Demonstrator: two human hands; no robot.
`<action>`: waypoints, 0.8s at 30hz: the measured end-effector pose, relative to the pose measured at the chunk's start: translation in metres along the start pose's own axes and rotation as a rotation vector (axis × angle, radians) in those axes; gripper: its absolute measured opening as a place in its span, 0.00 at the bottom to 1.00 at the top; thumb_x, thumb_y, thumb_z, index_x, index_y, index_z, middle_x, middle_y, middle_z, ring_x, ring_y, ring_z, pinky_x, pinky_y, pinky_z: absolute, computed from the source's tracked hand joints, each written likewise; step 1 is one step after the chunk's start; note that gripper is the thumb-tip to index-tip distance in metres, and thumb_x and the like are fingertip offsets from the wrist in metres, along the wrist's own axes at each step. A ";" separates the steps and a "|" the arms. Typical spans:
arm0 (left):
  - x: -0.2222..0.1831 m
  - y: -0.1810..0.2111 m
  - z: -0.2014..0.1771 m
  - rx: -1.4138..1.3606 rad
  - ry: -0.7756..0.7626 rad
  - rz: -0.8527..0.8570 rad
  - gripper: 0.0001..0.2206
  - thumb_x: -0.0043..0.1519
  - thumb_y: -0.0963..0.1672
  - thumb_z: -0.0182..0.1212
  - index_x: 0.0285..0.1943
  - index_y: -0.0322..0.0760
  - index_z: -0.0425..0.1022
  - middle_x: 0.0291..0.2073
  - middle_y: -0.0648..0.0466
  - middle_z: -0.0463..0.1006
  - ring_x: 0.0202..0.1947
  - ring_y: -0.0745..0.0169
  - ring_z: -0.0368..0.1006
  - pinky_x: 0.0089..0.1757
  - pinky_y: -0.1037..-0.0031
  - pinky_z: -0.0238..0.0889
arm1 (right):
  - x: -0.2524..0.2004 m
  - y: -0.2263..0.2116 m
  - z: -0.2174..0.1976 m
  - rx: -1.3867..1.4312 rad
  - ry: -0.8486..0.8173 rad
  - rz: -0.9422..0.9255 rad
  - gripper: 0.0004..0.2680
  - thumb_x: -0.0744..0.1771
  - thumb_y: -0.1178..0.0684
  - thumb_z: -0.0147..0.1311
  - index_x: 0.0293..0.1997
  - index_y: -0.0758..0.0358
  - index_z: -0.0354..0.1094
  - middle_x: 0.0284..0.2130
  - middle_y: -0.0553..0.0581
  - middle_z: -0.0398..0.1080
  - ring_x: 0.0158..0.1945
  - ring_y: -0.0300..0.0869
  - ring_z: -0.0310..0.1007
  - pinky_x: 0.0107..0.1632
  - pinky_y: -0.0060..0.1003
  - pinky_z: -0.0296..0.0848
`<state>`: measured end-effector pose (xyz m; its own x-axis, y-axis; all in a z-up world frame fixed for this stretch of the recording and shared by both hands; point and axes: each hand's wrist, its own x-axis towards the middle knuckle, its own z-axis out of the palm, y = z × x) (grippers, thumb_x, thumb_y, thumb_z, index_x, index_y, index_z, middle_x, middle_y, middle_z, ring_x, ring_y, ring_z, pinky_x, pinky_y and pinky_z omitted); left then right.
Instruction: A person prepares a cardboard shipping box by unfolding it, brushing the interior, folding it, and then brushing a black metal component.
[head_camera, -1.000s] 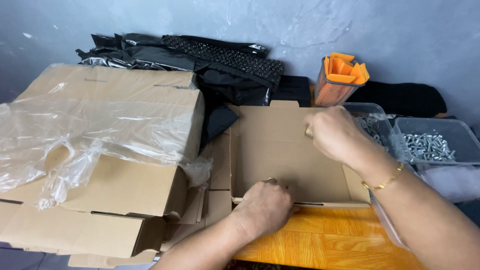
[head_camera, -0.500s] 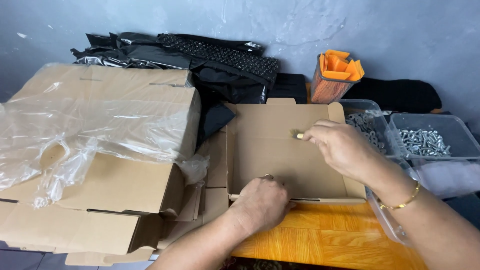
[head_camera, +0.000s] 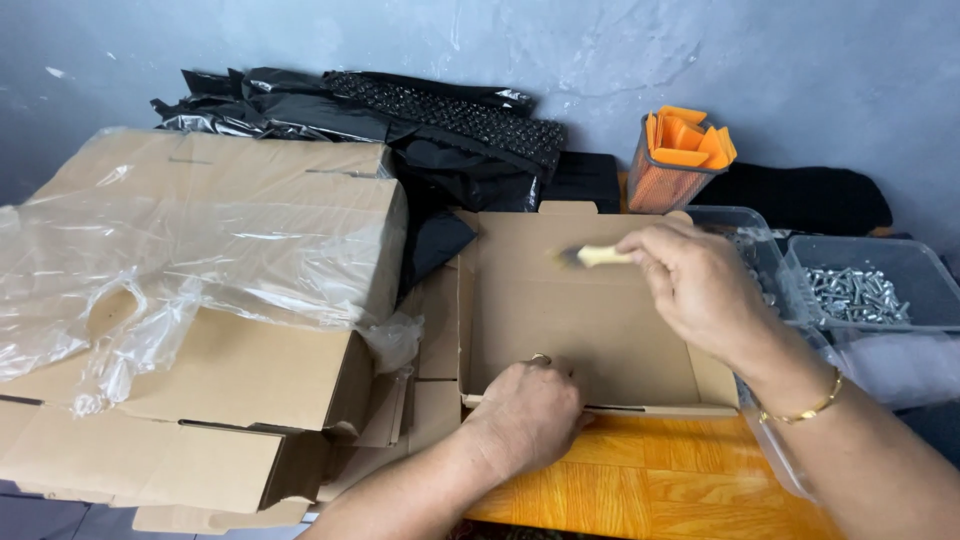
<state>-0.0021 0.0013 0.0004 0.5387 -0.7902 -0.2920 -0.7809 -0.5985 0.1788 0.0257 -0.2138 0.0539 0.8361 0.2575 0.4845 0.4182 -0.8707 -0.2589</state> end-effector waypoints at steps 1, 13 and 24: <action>0.002 -0.001 -0.003 -0.003 0.005 -0.007 0.11 0.64 0.43 0.53 0.47 0.39 0.82 0.44 0.48 0.80 0.45 0.47 0.77 0.43 0.58 0.72 | 0.004 -0.007 0.006 0.001 -0.002 -0.009 0.08 0.66 0.66 0.52 0.45 0.60 0.74 0.34 0.55 0.75 0.29 0.46 0.70 0.35 0.41 0.68; 0.003 -0.003 -0.002 0.029 -0.044 0.015 0.10 0.65 0.40 0.52 0.42 0.40 0.82 0.38 0.50 0.82 0.39 0.50 0.78 0.39 0.59 0.73 | 0.004 0.025 0.012 -0.317 0.136 0.085 0.11 0.64 0.65 0.48 0.47 0.59 0.75 0.38 0.56 0.73 0.35 0.57 0.71 0.38 0.53 0.73; 0.008 -0.005 0.018 0.040 0.154 0.042 0.09 0.63 0.40 0.54 0.51 0.39 0.74 0.39 0.47 0.79 0.39 0.47 0.76 0.35 0.59 0.73 | -0.058 0.015 -0.085 -0.150 0.011 0.314 0.08 0.69 0.62 0.52 0.52 0.59 0.76 0.40 0.52 0.79 0.16 0.41 0.58 0.26 0.39 0.59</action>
<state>0.0003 0.0005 -0.0192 0.5453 -0.8270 -0.1367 -0.8141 -0.5613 0.1489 -0.0472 -0.2779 0.0931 0.9114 -0.0367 0.4098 0.0836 -0.9587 -0.2718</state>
